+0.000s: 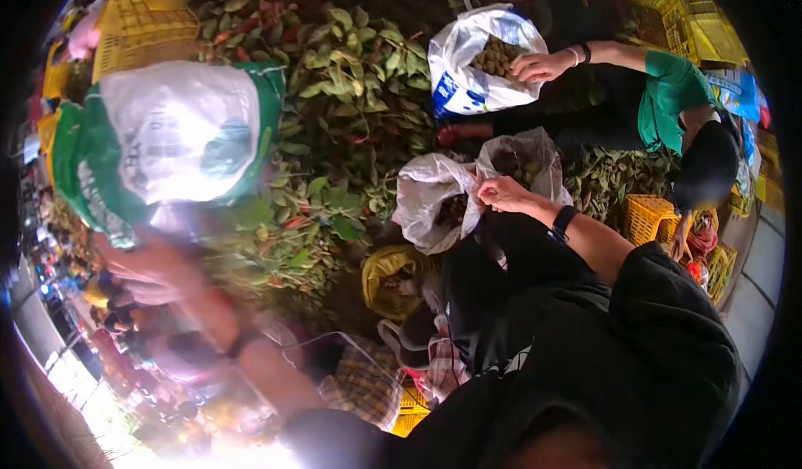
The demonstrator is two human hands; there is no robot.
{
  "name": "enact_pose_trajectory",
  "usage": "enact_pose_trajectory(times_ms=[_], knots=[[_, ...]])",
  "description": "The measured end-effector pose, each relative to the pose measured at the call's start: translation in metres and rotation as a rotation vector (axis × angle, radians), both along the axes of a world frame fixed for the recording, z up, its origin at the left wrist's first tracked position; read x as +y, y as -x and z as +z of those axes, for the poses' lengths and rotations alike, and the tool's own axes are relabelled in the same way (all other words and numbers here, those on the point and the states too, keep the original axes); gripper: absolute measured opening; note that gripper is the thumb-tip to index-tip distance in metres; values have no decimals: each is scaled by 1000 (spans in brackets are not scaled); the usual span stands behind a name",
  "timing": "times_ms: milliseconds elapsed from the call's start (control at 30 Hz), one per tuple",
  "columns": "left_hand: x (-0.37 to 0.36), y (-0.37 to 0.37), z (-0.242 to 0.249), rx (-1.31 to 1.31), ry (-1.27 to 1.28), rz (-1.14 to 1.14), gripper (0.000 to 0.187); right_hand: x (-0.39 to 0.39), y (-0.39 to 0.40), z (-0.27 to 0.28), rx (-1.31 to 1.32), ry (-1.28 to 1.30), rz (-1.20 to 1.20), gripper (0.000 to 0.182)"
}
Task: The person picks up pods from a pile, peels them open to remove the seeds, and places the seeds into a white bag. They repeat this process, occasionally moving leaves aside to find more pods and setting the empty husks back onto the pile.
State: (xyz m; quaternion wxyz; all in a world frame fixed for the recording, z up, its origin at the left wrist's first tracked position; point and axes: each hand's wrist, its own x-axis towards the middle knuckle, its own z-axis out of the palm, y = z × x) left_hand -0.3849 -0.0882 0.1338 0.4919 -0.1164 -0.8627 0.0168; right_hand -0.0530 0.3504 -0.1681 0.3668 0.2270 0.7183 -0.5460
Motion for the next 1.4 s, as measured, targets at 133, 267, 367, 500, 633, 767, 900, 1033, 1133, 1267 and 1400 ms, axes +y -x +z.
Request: enact_pose_trajectory(times_ms=[133,267,367,500,633,767,900,1033,1133,1267,1400], knots=[[8,-77,-215,-439,-203,-3,34,-20,11,-57,-5,75,75,25],[107,-169,-362,-1078,-723,-235,33,-47,64,-87,90,-6,161,22],[135,-215,-477,-1333,-714,-275,31,-76,64,-150,108,-38,101,22],[169,-216,-581,-1568,-770,-228,30,-105,17,-185,57,91,87,24],[196,-177,-670,-1496,-796,-103,28,-120,-46,-204,206,112,216,12],[222,-122,-738,-1388,-963,88,34,-119,-78,-226,168,68,280,11],[249,-83,-750,-1458,-1103,203,33,-119,-79,-242,136,-27,392,14],[227,-92,-755,-1672,-1620,8,26,-115,-54,-232,132,117,157,13],[197,-120,-709,-1740,-2237,-222,30,-103,-38,-236,22,121,123,18],[169,-155,-607,-1653,-2638,-436,37,-84,39,-215,-319,187,-363,28],[154,-205,-549,-1558,-2939,-386,46,-80,104,-198,-89,278,-442,46]])
